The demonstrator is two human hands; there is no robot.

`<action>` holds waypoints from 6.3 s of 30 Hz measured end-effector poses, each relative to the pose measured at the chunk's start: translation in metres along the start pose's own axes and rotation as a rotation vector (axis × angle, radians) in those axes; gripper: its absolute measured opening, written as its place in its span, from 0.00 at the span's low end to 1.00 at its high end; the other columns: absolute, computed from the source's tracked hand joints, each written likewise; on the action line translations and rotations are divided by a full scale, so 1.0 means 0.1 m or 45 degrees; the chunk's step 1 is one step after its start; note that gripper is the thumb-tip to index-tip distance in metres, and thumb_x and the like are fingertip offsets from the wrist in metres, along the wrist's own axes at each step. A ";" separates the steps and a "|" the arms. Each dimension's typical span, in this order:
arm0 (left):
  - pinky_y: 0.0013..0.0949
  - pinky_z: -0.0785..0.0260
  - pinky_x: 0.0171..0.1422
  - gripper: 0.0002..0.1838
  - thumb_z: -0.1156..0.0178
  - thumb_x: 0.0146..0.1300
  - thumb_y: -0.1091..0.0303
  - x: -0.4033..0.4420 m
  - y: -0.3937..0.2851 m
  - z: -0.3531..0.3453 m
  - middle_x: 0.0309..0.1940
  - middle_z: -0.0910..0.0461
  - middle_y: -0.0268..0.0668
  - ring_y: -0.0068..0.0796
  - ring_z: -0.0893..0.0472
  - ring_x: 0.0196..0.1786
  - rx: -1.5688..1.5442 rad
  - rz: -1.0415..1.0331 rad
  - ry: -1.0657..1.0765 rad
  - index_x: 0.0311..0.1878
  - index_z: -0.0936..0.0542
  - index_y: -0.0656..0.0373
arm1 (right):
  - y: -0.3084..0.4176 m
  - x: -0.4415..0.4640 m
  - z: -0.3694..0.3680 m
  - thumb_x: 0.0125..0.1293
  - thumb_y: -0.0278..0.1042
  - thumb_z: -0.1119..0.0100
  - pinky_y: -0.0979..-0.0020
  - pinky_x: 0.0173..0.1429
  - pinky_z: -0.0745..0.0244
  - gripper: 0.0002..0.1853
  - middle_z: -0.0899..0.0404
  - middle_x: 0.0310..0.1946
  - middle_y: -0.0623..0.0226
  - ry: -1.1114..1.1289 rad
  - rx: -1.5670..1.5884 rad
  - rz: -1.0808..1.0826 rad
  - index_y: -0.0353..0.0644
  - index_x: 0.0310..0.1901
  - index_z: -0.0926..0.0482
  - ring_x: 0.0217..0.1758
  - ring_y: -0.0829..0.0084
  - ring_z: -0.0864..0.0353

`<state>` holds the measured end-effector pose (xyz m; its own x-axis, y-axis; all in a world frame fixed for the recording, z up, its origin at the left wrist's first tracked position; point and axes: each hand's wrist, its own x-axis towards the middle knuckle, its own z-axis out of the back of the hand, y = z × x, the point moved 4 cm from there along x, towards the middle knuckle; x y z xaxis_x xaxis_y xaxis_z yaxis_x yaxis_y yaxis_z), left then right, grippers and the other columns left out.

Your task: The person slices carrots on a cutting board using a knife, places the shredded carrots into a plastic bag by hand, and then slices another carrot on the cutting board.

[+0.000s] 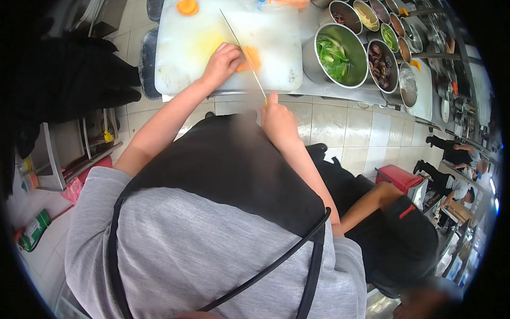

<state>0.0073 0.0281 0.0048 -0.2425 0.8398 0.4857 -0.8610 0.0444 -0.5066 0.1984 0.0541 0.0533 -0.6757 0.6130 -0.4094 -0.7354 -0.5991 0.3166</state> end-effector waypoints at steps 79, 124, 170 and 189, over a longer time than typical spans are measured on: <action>0.35 0.31 0.46 0.05 0.39 0.51 0.76 -0.06 0.04 0.03 0.35 0.23 0.36 0.38 0.25 0.42 -0.027 0.004 -0.039 0.33 0.21 0.61 | -0.05 0.41 -0.17 0.63 0.35 0.46 0.47 0.33 0.30 0.16 0.24 0.22 0.41 -0.173 0.040 0.172 0.35 0.41 0.40 0.28 0.39 0.24; 0.35 0.31 0.45 0.04 0.38 0.50 0.75 -0.07 0.01 0.10 0.34 0.22 0.37 0.38 0.24 0.40 -0.031 0.049 -0.053 0.30 0.22 0.62 | 0.05 0.18 -0.12 0.64 0.35 0.55 0.45 0.39 0.30 0.13 0.24 0.25 0.38 -0.018 0.050 0.096 0.35 0.43 0.40 0.32 0.37 0.23; 0.35 0.30 0.44 0.04 0.38 0.51 0.76 -0.15 0.07 0.08 0.34 0.22 0.37 0.38 0.24 0.39 -0.043 0.038 -0.099 0.32 0.21 0.62 | 0.09 0.43 -0.14 0.64 0.35 0.47 0.46 0.35 0.30 0.15 0.23 0.24 0.41 -0.132 -0.001 0.206 0.35 0.42 0.40 0.31 0.40 0.23; 0.35 0.30 0.44 0.04 0.38 0.51 0.75 -0.18 0.07 0.08 0.33 0.22 0.36 0.38 0.24 0.39 -0.031 0.094 -0.076 0.31 0.21 0.62 | 0.14 0.08 -0.05 0.64 0.35 0.47 0.47 0.35 0.30 0.15 0.24 0.25 0.40 0.004 0.006 0.077 0.34 0.41 0.40 0.32 0.40 0.23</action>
<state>0.0015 0.0092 -0.0016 -0.3317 0.8076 0.4876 -0.8288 -0.0025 -0.5596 0.1825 0.0477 0.0498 -0.7188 0.5740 -0.3921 -0.6933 -0.6328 0.3447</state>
